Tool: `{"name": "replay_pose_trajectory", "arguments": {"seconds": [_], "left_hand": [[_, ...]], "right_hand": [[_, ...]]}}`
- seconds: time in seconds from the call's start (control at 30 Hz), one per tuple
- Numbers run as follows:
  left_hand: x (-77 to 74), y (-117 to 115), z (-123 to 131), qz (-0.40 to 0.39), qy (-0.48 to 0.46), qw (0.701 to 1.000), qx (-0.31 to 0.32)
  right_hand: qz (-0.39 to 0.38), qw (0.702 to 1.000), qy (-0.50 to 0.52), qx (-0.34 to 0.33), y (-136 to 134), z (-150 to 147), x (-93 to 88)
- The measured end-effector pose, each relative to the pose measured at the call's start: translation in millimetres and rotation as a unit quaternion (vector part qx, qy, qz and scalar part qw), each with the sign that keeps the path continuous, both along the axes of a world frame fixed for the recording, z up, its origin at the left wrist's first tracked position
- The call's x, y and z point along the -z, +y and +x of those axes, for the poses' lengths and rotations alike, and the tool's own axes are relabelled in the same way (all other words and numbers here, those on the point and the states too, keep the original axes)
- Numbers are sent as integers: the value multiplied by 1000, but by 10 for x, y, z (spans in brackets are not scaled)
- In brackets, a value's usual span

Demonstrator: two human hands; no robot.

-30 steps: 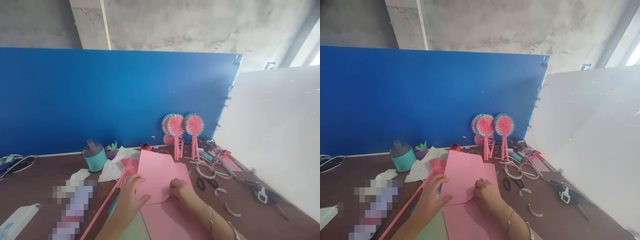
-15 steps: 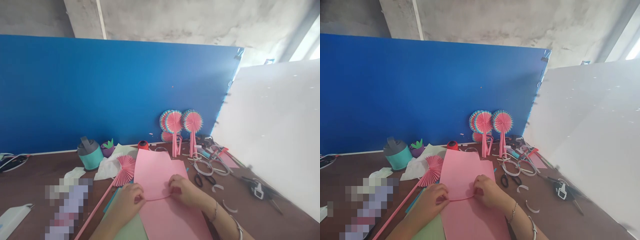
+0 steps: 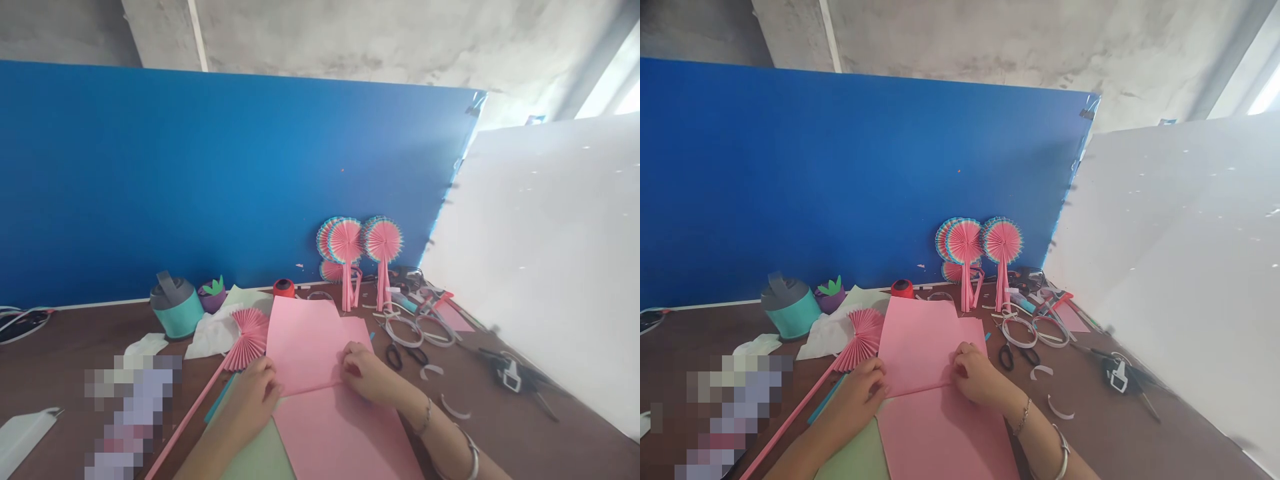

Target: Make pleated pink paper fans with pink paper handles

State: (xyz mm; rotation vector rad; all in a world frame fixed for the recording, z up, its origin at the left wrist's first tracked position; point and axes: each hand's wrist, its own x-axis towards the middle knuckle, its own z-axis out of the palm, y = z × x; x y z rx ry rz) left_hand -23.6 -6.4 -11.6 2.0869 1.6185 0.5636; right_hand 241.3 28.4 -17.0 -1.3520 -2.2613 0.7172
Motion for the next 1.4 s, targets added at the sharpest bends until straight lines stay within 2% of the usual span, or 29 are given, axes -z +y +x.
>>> {"name": "replay_pose_trajectory", "arguments": {"seconds": [0.33, 0.57, 0.67, 0.77, 0.9, 1.2, 1.4], "left_hand": [[-39, -5, 67, -2, 76, 997, 4], [-145, -46, 85, 2, 132, 991, 30], [-120, -43, 56, 41, 157, 984, 71], [-30, -23, 28, 95, 184, 968, 139], [59, -10, 26, 101, 190, 956, 199], [36, -20, -2, 106, 206, 955, 187], [-28, -36, 13, 105, 210, 953, 191]], "right_hand": [[-29, 999, 11, 26, 55, -2, 68], [-45, 998, -5, 44, 64, 18, 60], [-49, 998, -21, 44, 85, 43, 62], [-55, 997, -26, 49, 105, 66, 48], [-47, 997, -44, 41, 130, 82, 38], [-49, 992, -94, 73, 188, 171, 73], [-44, 992, -102, 58, 197, 288, 19]]}}
